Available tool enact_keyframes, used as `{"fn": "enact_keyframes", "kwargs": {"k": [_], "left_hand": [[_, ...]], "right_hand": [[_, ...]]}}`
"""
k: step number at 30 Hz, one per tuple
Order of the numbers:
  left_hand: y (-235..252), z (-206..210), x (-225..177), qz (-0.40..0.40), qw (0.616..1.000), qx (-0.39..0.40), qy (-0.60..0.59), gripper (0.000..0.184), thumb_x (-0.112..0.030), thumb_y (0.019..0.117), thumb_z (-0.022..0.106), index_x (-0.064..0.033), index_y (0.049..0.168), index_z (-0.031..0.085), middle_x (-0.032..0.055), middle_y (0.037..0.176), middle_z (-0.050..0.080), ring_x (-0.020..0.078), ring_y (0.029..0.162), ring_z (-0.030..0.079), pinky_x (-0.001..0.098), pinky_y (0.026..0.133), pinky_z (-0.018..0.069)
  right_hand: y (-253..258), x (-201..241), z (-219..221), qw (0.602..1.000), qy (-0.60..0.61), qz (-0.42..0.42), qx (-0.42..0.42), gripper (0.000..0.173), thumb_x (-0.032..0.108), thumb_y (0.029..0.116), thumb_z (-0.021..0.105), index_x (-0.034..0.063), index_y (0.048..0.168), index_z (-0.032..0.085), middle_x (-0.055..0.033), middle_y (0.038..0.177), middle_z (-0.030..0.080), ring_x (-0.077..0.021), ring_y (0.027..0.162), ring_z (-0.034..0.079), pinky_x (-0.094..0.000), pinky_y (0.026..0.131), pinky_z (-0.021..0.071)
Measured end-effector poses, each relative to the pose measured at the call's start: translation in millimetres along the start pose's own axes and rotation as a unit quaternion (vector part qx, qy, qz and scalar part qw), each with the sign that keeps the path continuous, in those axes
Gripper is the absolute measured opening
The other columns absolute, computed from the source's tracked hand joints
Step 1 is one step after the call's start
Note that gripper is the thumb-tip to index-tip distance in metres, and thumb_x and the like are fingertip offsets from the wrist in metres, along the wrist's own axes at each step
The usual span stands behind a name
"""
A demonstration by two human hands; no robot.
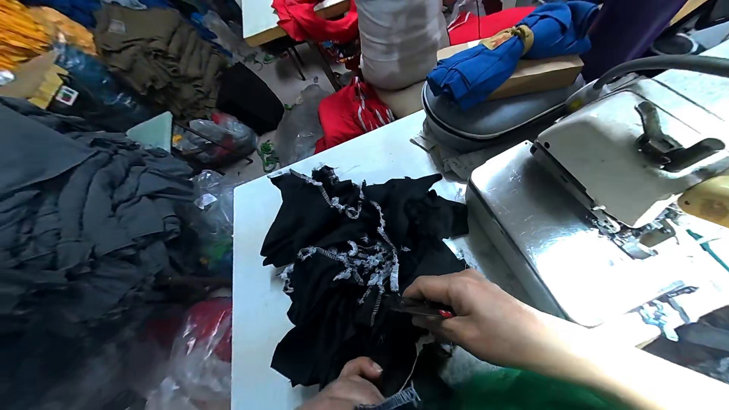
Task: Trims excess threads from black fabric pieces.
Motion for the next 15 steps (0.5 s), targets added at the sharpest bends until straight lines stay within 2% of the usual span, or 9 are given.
{"fn": "enact_keyframes", "kwargs": {"k": [3, 6, 9, 11, 15], "left_hand": [[11, -2, -6, -0.023, 0.999, -0.006, -0.029, 0.031, -0.044, 0.0977, 0.064, -0.0248, 0.121, 0.070, -0.0134, 0.118, 0.071, 0.0021, 0.117, 0.063, 0.0227, 0.104, 0.0483], [20, 4, -6, -0.034, 0.998, 0.006, 0.055, 0.032, -0.043, 0.1004, 0.060, -0.0274, 0.127, 0.067, -0.0205, 0.125, 0.067, -0.0077, 0.118, 0.058, 0.0142, 0.101, 0.0470], [23, 8, 0, -0.043, 0.995, 0.009, 0.092, 0.034, -0.041, 0.1011, 0.059, -0.0308, 0.133, 0.065, -0.0254, 0.130, 0.062, -0.0122, 0.121, 0.053, 0.0114, 0.103, 0.0430], [24, 9, 3, -0.057, 0.995, -0.003, 0.080, 0.035, -0.041, 0.0988, 0.062, -0.0340, 0.133, 0.063, -0.0281, 0.130, 0.062, -0.0142, 0.119, 0.054, 0.0100, 0.102, 0.0440], [26, 7, 9, -0.086, 0.995, -0.023, 0.051, 0.042, -0.038, 0.0945, 0.069, -0.0348, 0.136, 0.060, -0.0285, 0.129, 0.063, -0.0134, 0.115, 0.058, 0.0102, 0.099, 0.0477]], "right_hand": [[-12, 6, 2, 0.999, 0.020, -0.047, 0.003, 0.026, 0.008, 0.1001, 0.054, 0.0008, 0.121, 0.069, -0.0117, 0.091, 0.069, -0.0126, 0.074, 0.061, -0.0290, 0.070, 0.0507], [-22, 9, 5, 0.996, 0.030, -0.089, 0.012, 0.030, 0.000, 0.0960, 0.055, 0.0003, 0.123, 0.068, -0.0131, 0.092, 0.070, -0.0142, 0.072, 0.062, -0.0303, 0.068, 0.0520], [-30, 14, 6, 0.991, 0.011, -0.133, 0.011, 0.039, -0.009, 0.0893, 0.055, 0.0000, 0.125, 0.067, -0.0160, 0.102, 0.072, -0.0225, 0.087, 0.069, -0.0402, 0.077, 0.0558], [-33, 16, 5, 0.989, -0.003, -0.149, 0.007, 0.041, -0.010, 0.0884, 0.056, 0.0000, 0.126, 0.067, -0.0168, 0.108, 0.073, -0.0266, 0.097, 0.071, -0.0452, 0.084, 0.0562], [-34, 18, 7, 0.987, -0.024, -0.160, 0.006, 0.041, -0.011, 0.0878, 0.057, -0.0010, 0.126, 0.068, -0.0184, 0.112, 0.073, -0.0305, 0.104, 0.071, -0.0495, 0.089, 0.0552]]}}
Point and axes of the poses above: each hand's wrist, its own y-axis towards the middle knuckle, its own z-axis out of the palm, x = y × z, the point moved 8 cm from there along y, towards the middle knuckle
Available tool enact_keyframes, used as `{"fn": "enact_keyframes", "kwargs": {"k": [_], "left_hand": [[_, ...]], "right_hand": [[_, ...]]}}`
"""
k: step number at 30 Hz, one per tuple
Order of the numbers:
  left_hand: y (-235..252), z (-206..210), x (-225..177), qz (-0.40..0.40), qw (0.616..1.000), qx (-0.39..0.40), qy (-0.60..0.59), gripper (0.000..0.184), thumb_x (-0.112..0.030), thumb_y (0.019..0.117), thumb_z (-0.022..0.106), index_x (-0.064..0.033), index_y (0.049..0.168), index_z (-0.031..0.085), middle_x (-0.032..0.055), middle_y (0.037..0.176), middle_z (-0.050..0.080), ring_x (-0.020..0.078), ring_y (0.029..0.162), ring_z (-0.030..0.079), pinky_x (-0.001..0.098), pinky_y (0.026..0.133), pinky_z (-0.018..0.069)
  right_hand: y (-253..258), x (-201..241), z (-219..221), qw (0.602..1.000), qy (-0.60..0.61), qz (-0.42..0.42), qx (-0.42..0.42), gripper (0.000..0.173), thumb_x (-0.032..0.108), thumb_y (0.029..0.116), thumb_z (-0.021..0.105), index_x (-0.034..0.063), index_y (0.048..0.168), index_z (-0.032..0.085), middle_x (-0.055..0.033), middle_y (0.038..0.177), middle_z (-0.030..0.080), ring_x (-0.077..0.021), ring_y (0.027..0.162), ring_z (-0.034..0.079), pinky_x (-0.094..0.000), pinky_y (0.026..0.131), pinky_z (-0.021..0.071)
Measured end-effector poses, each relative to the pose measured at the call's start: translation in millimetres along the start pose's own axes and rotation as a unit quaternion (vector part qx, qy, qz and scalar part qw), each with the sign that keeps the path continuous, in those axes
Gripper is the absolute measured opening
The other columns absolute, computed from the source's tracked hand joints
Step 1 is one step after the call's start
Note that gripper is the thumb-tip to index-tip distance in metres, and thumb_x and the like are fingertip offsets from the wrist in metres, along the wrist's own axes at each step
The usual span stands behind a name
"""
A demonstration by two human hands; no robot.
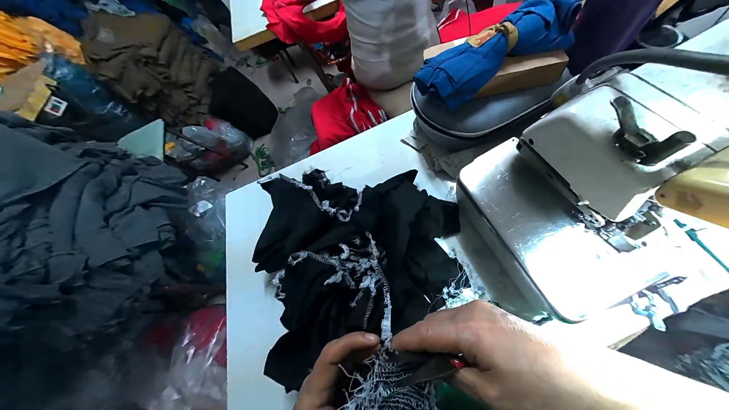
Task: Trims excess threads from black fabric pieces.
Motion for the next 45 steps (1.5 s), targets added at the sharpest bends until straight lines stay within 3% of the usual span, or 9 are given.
{"fn": "enact_keyframes", "kwargs": {"k": [9, 13, 18, 22, 26, 29, 33, 40, 45], "left_hand": [[-5, -5, 12, -0.027, 0.998, 0.044, 0.028, 0.033, -0.045, 0.0934, 0.068, -0.0338, 0.125, 0.070, -0.0281, 0.126, 0.064, -0.0134, 0.117, 0.055, 0.0111, 0.100, 0.0460], [-7, -15, 23, -0.020, 1.000, -0.001, 0.015, 0.033, -0.046, 0.0917, 0.071, -0.0354, 0.123, 0.072, -0.0241, 0.134, 0.058, -0.0072, 0.123, 0.052, 0.0139, 0.104, 0.0438], [-10, -12, 14, -0.033, 0.999, -0.014, 0.005, 0.035, -0.041, 0.0938, 0.068, -0.0369, 0.128, 0.069, -0.0279, 0.129, 0.065, -0.0126, 0.119, 0.057, 0.0123, 0.102, 0.0463], [-10, -9, 12, -0.017, 1.000, -0.015, 0.003, 0.035, -0.038, 0.0949, 0.068, -0.0350, 0.130, 0.068, -0.0281, 0.127, 0.065, -0.0138, 0.117, 0.057, 0.0109, 0.102, 0.0457], [-12, -8, 12, -0.008, 1.000, -0.016, 0.009, 0.037, -0.040, 0.0954, 0.067, -0.0351, 0.132, 0.067, -0.0291, 0.128, 0.064, -0.0146, 0.118, 0.056, 0.0102, 0.102, 0.0448], [-13, -8, 13, -0.009, 1.000, -0.021, 0.008, 0.037, -0.041, 0.0942, 0.069, -0.0352, 0.131, 0.067, -0.0292, 0.128, 0.064, -0.0145, 0.117, 0.056, 0.0099, 0.101, 0.0450], [-15, -7, 12, -0.003, 1.000, -0.023, 0.014, 0.037, -0.041, 0.0943, 0.069, -0.0348, 0.130, 0.068, -0.0292, 0.128, 0.064, -0.0144, 0.118, 0.055, 0.0099, 0.102, 0.0445], [-16, -1, 10, 0.006, 1.000, -0.003, 0.020, 0.036, -0.041, 0.0948, 0.068, -0.0325, 0.130, 0.068, -0.0286, 0.129, 0.063, -0.0139, 0.119, 0.054, 0.0100, 0.103, 0.0431], [-20, -6, 16, 0.012, 0.999, -0.008, 0.047, 0.033, -0.043, 0.0943, 0.069, -0.0327, 0.126, 0.069, -0.0282, 0.130, 0.060, -0.0117, 0.122, 0.052, 0.0111, 0.103, 0.0420]], "right_hand": [[4, -8, 2, 0.997, 0.049, 0.026, 0.051, 0.041, -0.008, 0.0910, 0.056, 0.0003, 0.130, 0.066, -0.0189, 0.110, 0.072, -0.0273, 0.100, 0.070, -0.0456, 0.087, 0.0548], [-2, -24, -8, 0.969, 0.178, 0.161, 0.051, 0.033, 0.006, 0.1015, 0.056, 0.0046, 0.133, 0.062, -0.0078, 0.102, 0.068, -0.0039, 0.072, 0.060, -0.0205, 0.064, 0.0502], [-22, -43, -36, 0.970, 0.141, 0.172, -0.098, 0.026, 0.014, 0.1001, 0.058, 0.0083, 0.123, 0.068, 0.0058, 0.088, 0.065, 0.0087, 0.061, 0.049, -0.0096, 0.054, 0.0415], [-41, -54, -55, 0.952, 0.021, 0.177, -0.250, 0.029, 0.032, 0.0994, 0.060, 0.0153, 0.120, 0.071, 0.0074, 0.088, 0.066, 0.0053, 0.063, 0.055, -0.0129, 0.055, 0.0474], [-44, -29, -25, 0.973, 0.138, 0.154, -0.105, 0.055, 0.052, 0.1057, 0.042, 0.0054, 0.123, 0.067, 0.0012, 0.078, 0.062, -0.0007, 0.058, 0.050, -0.0197, 0.053, 0.0440], [-46, -27, 9, 0.959, 0.211, 0.189, 0.019, 0.053, 0.039, 0.1109, 0.031, 0.0008, 0.125, 0.065, -0.0043, 0.079, 0.061, -0.0077, 0.063, 0.052, -0.0270, 0.060, 0.0450], [-47, -36, 26, 0.935, 0.233, 0.257, 0.070, 0.049, 0.033, 0.1116, 0.030, 0.0019, 0.126, 0.065, -0.0040, 0.078, 0.060, -0.0099, 0.063, 0.051, -0.0303, 0.062, 0.0443], [-41, -47, 31, 0.896, 0.324, 0.301, 0.048, 0.040, 0.037, 0.1090, 0.039, 0.0087, 0.115, 0.066, 0.0096, 0.067, 0.050, 0.0021, 0.055, 0.044, -0.0175, 0.052, 0.0374], [-39, -51, 18, 0.897, 0.354, 0.255, -0.070, 0.029, 0.029, 0.1078, 0.045, 0.0115, 0.102, 0.067, 0.0144, 0.061, 0.047, 0.0075, 0.049, 0.040, -0.0111, 0.046, 0.0322]]}}
Point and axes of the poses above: each hand's wrist, its own y-axis towards the middle knuckle, its own z-axis out of the palm, x = y × z, the point moved 8 cm from there along y, towards the middle knuckle
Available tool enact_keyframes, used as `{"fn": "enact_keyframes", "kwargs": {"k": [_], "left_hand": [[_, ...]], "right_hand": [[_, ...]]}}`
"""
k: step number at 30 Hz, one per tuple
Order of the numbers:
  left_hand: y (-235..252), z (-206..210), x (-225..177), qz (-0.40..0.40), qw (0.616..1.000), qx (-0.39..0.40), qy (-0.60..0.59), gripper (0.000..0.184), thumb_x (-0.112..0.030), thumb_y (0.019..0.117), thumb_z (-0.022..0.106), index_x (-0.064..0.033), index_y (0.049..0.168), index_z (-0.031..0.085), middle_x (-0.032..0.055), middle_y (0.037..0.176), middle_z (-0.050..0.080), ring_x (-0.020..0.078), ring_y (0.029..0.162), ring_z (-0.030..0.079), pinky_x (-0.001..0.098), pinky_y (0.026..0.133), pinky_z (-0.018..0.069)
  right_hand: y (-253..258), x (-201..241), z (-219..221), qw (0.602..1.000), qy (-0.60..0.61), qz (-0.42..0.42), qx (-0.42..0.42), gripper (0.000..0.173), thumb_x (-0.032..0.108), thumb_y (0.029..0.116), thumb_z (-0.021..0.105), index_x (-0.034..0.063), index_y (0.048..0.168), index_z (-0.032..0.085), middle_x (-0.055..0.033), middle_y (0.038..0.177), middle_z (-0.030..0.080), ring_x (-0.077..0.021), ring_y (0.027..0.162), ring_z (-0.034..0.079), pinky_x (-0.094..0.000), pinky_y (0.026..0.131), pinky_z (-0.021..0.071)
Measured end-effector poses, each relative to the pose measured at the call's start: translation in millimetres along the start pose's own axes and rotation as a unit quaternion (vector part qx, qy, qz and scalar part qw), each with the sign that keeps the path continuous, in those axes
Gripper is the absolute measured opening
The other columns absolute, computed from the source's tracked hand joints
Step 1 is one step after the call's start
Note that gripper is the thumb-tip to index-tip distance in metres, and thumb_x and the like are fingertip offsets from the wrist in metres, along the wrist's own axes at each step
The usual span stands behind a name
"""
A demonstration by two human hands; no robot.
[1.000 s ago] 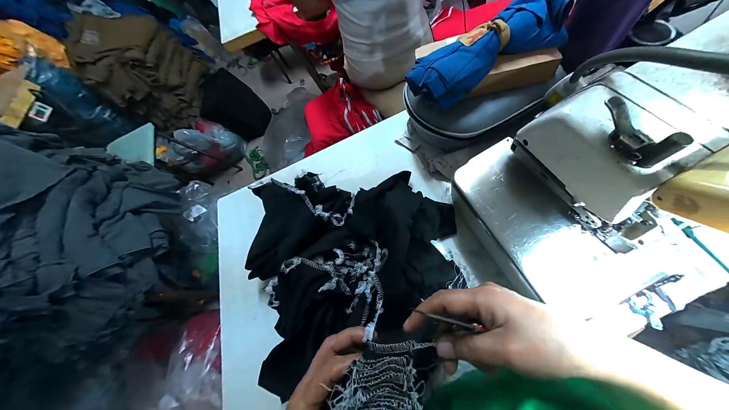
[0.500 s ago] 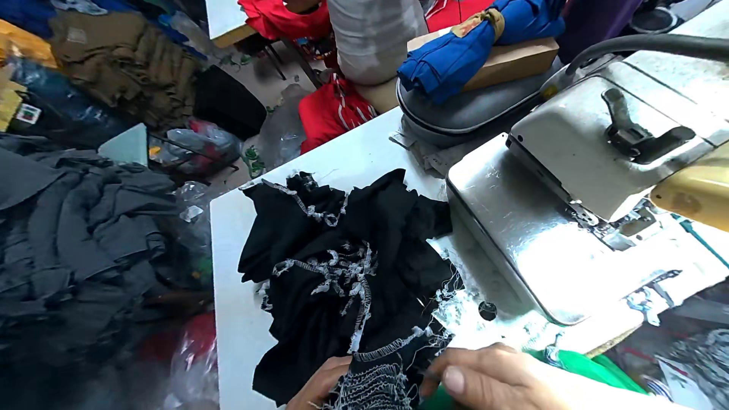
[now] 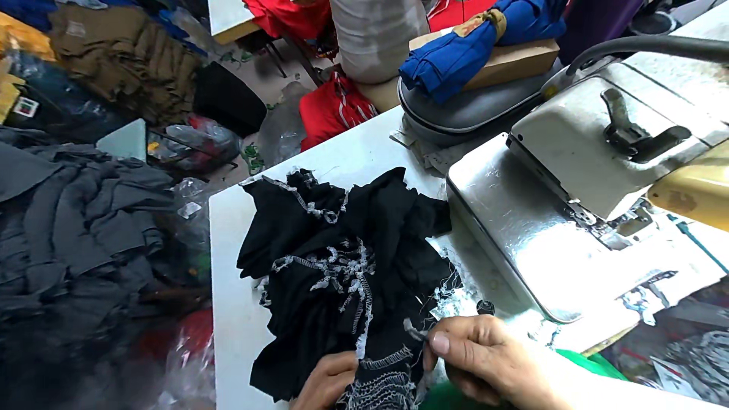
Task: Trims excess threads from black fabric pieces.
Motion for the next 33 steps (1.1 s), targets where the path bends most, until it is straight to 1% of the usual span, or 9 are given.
{"fn": "enact_keyframes", "kwargs": {"k": [5, 7, 9, 11, 13, 19, 23, 27, 33], "left_hand": [[-2, -8, 3, 0.029, 0.999, -0.001, 0.041, 0.032, -0.052, 0.0947, 0.066, -0.0353, 0.121, 0.070, -0.0258, 0.140, 0.055, -0.0028, 0.139, 0.042, 0.0205, 0.116, 0.0346], [-3, -5, 1, 0.027, 0.999, 0.022, -0.012, 0.034, -0.049, 0.0961, 0.065, -0.0319, 0.126, 0.069, -0.0219, 0.138, 0.060, -0.0003, 0.137, 0.047, 0.0226, 0.116, 0.0377], [-4, -1, -1, 0.025, 0.997, 0.035, -0.064, 0.035, -0.045, 0.0963, 0.066, -0.0289, 0.127, 0.069, -0.0180, 0.134, 0.065, 0.0011, 0.131, 0.054, 0.0230, 0.112, 0.0427], [-5, 2, -2, 0.023, 0.996, 0.030, -0.077, 0.033, -0.044, 0.0947, 0.069, -0.0300, 0.124, 0.070, -0.0186, 0.135, 0.062, -0.0002, 0.127, 0.056, 0.0200, 0.108, 0.0459], [-4, 4, -4, 0.024, 0.997, 0.017, -0.068, 0.031, -0.046, 0.0932, 0.070, -0.0331, 0.122, 0.071, -0.0209, 0.135, 0.059, -0.0030, 0.123, 0.056, 0.0155, 0.102, 0.0475], [-4, 5, -7, 0.052, 0.995, -0.008, -0.081, 0.025, -0.036, 0.0965, 0.069, -0.0326, 0.121, 0.072, -0.0207, 0.145, 0.053, -0.0007, 0.132, 0.051, 0.0184, 0.110, 0.0438], [-7, 9, -4, 0.052, 0.996, 0.016, -0.068, 0.027, -0.042, 0.0945, 0.070, -0.0323, 0.119, 0.073, -0.0193, 0.149, 0.050, 0.0027, 0.139, 0.046, 0.0236, 0.115, 0.0406], [-6, 14, -5, 0.050, 0.996, 0.046, -0.052, 0.026, -0.039, 0.0967, 0.068, -0.0279, 0.120, 0.072, -0.0167, 0.152, 0.050, 0.0038, 0.141, 0.044, 0.0247, 0.116, 0.0387], [-6, 18, -5, 0.051, 0.994, 0.089, -0.035, 0.028, -0.040, 0.0964, 0.068, -0.0227, 0.118, 0.070, -0.0132, 0.156, 0.046, 0.0049, 0.144, 0.041, 0.0273, 0.119, 0.0375]], "right_hand": [[-3, 4, -15, 0.998, 0.026, -0.013, -0.059, 0.036, 0.035, 0.1086, 0.035, 0.0122, 0.111, 0.063, 0.0152, 0.066, 0.054, 0.0077, 0.051, 0.044, -0.0103, 0.047, 0.0362], [-5, 9, -17, 0.997, -0.030, -0.047, -0.056, 0.042, 0.039, 0.1090, 0.036, 0.0103, 0.120, 0.064, 0.0139, 0.074, 0.058, 0.0078, 0.055, 0.047, -0.0106, 0.050, 0.0385], [-6, 19, -17, 0.982, -0.127, -0.123, -0.060, 0.051, 0.044, 0.1099, 0.035, 0.0063, 0.126, 0.065, 0.0082, 0.081, 0.063, 0.0066, 0.059, 0.049, -0.0121, 0.053, 0.0411], [-7, 30, -12, 0.952, -0.223, -0.200, -0.058, 0.053, 0.041, 0.1103, 0.035, 0.0016, 0.127, 0.067, -0.0031, 0.085, 0.069, -0.0018, 0.063, 0.056, -0.0189, 0.059, 0.0474], [-7, 34, -4, 0.936, -0.277, -0.218, -0.024, 0.049, 0.036, 0.1106, 0.037, 0.0020, 0.125, 0.069, -0.0090, 0.085, 0.070, -0.0117, 0.067, 0.062, -0.0283, 0.064, 0.0528], [4, 31, 18, 0.925, -0.317, -0.178, 0.107, 0.049, 0.035, 0.1098, 0.040, -0.0019, 0.104, 0.071, -0.0123, 0.074, 0.066, -0.0205, 0.066, 0.063, -0.0384, 0.063, 0.0508], [18, 28, 18, 0.917, -0.341, -0.081, 0.189, 0.052, 0.035, 0.1115, 0.035, -0.0040, 0.102, 0.067, -0.0130, 0.075, 0.061, -0.0217, 0.069, 0.059, -0.0406, 0.068, 0.0470], [22, 22, 18, 0.901, -0.360, -0.005, 0.243, 0.053, 0.037, 0.1117, 0.034, -0.0044, 0.105, 0.068, -0.0140, 0.080, 0.063, -0.0220, 0.073, 0.060, -0.0416, 0.071, 0.0477], [29, 20, 26, 0.900, -0.345, 0.014, 0.267, 0.049, 0.035, 0.1109, 0.039, -0.0040, 0.105, 0.068, -0.0132, 0.077, 0.061, -0.0198, 0.070, 0.056, -0.0400, 0.068, 0.0444]]}}
Point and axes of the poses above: each hand's wrist, its own y-axis towards the middle knuckle, its own z-axis out of the palm, x = y × z, the point moved 8 cm from there along y, towards the middle knuckle
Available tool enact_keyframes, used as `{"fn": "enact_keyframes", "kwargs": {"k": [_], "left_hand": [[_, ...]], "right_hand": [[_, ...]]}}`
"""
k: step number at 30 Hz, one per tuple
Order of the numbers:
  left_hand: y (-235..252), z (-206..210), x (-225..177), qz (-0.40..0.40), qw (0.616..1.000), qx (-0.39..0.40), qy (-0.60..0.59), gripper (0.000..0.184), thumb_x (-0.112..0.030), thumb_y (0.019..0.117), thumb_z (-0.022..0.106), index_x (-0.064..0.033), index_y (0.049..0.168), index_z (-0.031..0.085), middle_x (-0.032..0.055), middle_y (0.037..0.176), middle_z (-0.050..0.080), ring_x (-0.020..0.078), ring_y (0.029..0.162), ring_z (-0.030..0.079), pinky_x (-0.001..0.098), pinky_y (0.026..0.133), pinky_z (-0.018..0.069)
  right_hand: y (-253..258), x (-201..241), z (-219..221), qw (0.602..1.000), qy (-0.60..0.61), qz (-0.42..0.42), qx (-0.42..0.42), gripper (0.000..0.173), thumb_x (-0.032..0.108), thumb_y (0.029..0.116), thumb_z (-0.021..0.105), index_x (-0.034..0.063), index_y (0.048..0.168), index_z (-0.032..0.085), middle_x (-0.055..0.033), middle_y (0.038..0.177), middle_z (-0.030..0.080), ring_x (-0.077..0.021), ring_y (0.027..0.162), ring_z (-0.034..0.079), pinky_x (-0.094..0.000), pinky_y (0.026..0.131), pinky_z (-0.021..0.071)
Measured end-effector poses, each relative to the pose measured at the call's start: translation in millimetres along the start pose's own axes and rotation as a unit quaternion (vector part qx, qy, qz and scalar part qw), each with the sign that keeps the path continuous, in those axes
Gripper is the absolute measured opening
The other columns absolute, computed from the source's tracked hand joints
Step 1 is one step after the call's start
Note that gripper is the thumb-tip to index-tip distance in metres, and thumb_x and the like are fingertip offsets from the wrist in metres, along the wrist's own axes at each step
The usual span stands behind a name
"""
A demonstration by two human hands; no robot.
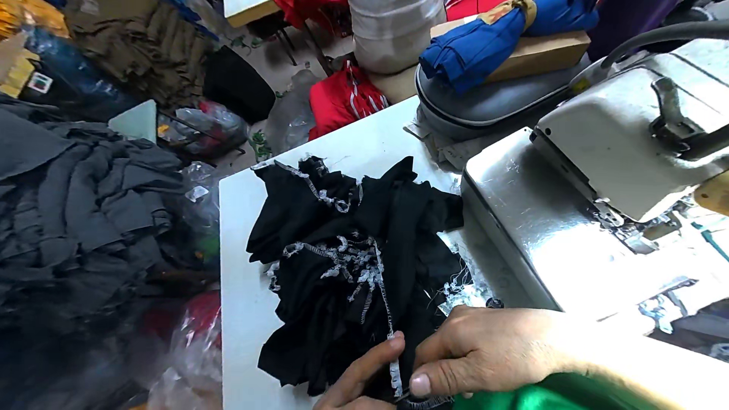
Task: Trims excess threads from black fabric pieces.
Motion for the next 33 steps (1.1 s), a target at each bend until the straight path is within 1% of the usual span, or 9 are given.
{"fn": "enact_keyframes", "kwargs": {"k": [8, 12, 16, 18, 22, 25, 28, 31, 33], "left_hand": [[-1, 0, 3, -0.017, 1.000, -0.010, 0.007, 0.027, -0.041, 0.0964, 0.068, -0.0236, 0.116, 0.072, -0.0141, 0.155, 0.048, 0.0033, 0.140, 0.046, 0.0254, 0.116, 0.0414], [-4, -5, 5, -0.014, 0.999, -0.034, -0.006, 0.026, -0.040, 0.0961, 0.068, -0.0294, 0.120, 0.072, -0.0162, 0.155, 0.046, 0.0043, 0.142, 0.044, 0.0271, 0.117, 0.0405], [-6, -22, 11, 0.001, 0.992, -0.105, -0.066, 0.026, -0.045, 0.0979, 0.063, -0.0362, 0.121, 0.072, -0.0179, 0.149, 0.052, 0.0040, 0.139, 0.046, 0.0233, 0.115, 0.0381], [-6, -28, 13, 0.005, 0.989, -0.129, -0.078, 0.026, -0.045, 0.1016, 0.056, -0.0383, 0.121, 0.072, -0.0177, 0.146, 0.055, 0.0041, 0.138, 0.047, 0.0220, 0.115, 0.0370], [-6, -30, 15, 0.003, 0.986, -0.137, -0.091, 0.027, -0.044, 0.1022, 0.054, -0.0378, 0.119, 0.074, -0.0175, 0.144, 0.057, 0.0045, 0.138, 0.047, 0.0217, 0.116, 0.0357], [-6, -28, 13, 0.008, 0.990, -0.120, -0.076, 0.027, -0.044, 0.1004, 0.058, -0.0372, 0.122, 0.073, -0.0174, 0.147, 0.055, 0.0044, 0.140, 0.046, 0.0225, 0.116, 0.0354], [-6, -29, 11, 0.004, 0.990, -0.122, -0.067, 0.027, -0.045, 0.0993, 0.060, -0.0387, 0.123, 0.072, -0.0187, 0.147, 0.055, 0.0037, 0.140, 0.045, 0.0222, 0.116, 0.0355], [-9, -33, 11, 0.007, 0.991, -0.117, -0.064, 0.029, -0.046, 0.0997, 0.059, -0.0385, 0.124, 0.072, -0.0193, 0.147, 0.054, 0.0030, 0.140, 0.045, 0.0217, 0.116, 0.0350], [-13, -36, 12, 0.007, 0.991, -0.115, -0.070, 0.029, -0.045, 0.1006, 0.058, -0.0379, 0.126, 0.071, -0.0189, 0.148, 0.054, 0.0030, 0.140, 0.045, 0.0216, 0.116, 0.0350]], "right_hand": [[5, 3, -8, 0.996, 0.026, -0.073, -0.052, 0.039, 0.028, 0.1072, 0.051, -0.0024, 0.090, 0.068, -0.0041, 0.068, 0.054, -0.0072, 0.060, 0.047, -0.0257, 0.057, 0.0374], [-7, -5, -22, 0.984, 0.080, -0.032, -0.155, 0.041, 0.034, 0.1079, 0.047, -0.0007, 0.106, 0.070, -0.0036, 0.080, 0.063, -0.0051, 0.069, 0.052, -0.0255, 0.067, 0.0440], [-20, -16, -25, 0.970, 0.125, -0.024, -0.208, 0.051, 0.049, 0.1042, 0.044, 0.0074, 0.112, 0.071, 0.0107, 0.070, 0.049, 0.0047, 0.060, 0.042, -0.0170, 0.057, 0.0372], [-22, -20, -19, 0.974, 0.121, -0.018, -0.191, 0.048, 0.045, 0.0996, 0.057, 0.0046, 0.122, 0.068, -0.0009, 0.088, 0.065, -0.0038, 0.074, 0.054, -0.0275, 0.071, 0.0459], [-8, -22, 2, 0.987, 0.078, -0.021, -0.137, 0.047, 0.026, 0.0946, 0.072, 0.0043, 0.136, 0.063, -0.0122, 0.094, 0.068, -0.0128, 0.071, 0.054, -0.0329, 0.069, 0.0467], [2, -18, 13, 0.990, 0.018, -0.047, -0.129, 0.031, 0.019, 0.0988, 0.066, -0.0018, 0.122, 0.069, -0.0197, 0.104, 0.072, -0.0283, 0.093, 0.069, -0.0469, 0.085, 0.0527], [0, -12, 13, 0.982, -0.022, -0.090, -0.163, 0.022, 0.012, 0.1004, 0.060, -0.0057, 0.105, 0.072, -0.0205, 0.091, 0.071, -0.0302, 0.086, 0.068, -0.0461, 0.078, 0.0520], [-21, -7, -12, 0.955, -0.016, -0.099, -0.278, 0.021, 0.013, 0.0997, 0.060, -0.0041, 0.099, 0.072, -0.0155, 0.084, 0.070, -0.0199, 0.075, 0.065, -0.0355, 0.070, 0.0521], [-39, -9, -33, 0.920, -0.019, -0.092, -0.382, 0.020, 0.017, 0.0998, 0.060, 0.0020, 0.094, 0.072, -0.0034, 0.075, 0.065, -0.0031, 0.065, 0.055, -0.0190, 0.061, 0.0448]]}}
Point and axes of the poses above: each hand's wrist, its own y-axis towards the middle knuckle, its own z-axis out of the palm, x = y × z, the point moved 8 cm from there along y, towards the middle knuckle
